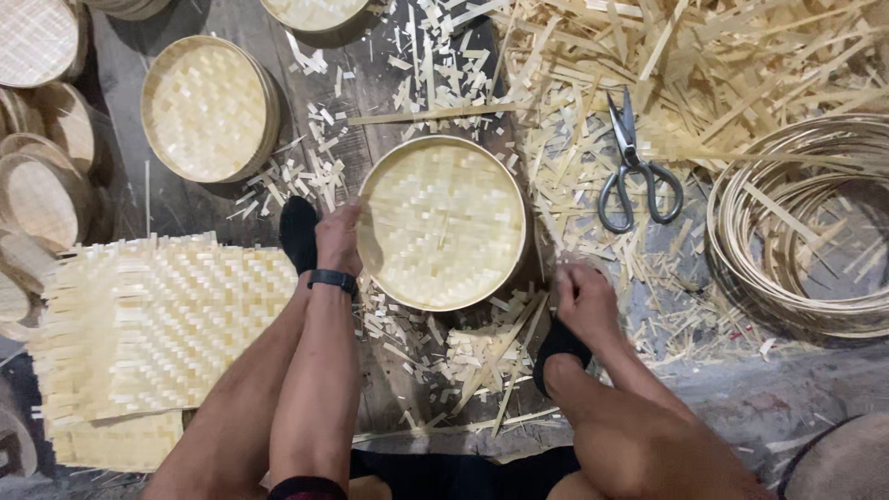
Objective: The person constructs a bamboo steamer or basket by trimming a woven bamboo sheet with shears, fitting it into a circular bamboo frame, and securing the edges.
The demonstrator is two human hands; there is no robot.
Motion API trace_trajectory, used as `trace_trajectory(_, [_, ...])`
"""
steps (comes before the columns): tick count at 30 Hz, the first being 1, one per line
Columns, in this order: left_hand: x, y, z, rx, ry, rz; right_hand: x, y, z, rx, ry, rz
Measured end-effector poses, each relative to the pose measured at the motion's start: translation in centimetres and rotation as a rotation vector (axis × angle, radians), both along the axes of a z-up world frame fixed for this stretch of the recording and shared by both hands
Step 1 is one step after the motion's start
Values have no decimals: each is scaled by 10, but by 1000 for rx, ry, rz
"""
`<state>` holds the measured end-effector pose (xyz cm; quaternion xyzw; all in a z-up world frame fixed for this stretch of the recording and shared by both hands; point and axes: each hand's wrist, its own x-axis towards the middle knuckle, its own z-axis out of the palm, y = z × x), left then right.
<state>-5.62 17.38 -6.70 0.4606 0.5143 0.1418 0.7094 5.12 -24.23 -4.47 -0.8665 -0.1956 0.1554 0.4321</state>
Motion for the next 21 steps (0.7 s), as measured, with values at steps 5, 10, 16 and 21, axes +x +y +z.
trace_trajectory(5, [25,-14,-21,366,186,-211,-1,3,5,26,-211,40])
trace_trajectory(10, [54,-90,35,1155,313,-460,3,4,2,33,-204,-32])
trace_trajectory(16, [38,-246,24,1344,81,-1146,-3,3,2,47,-169,-56])
trace_trajectory(21, [1,-195,-24,1535,227,-1263,-9,0,-11,15,-132,-62])
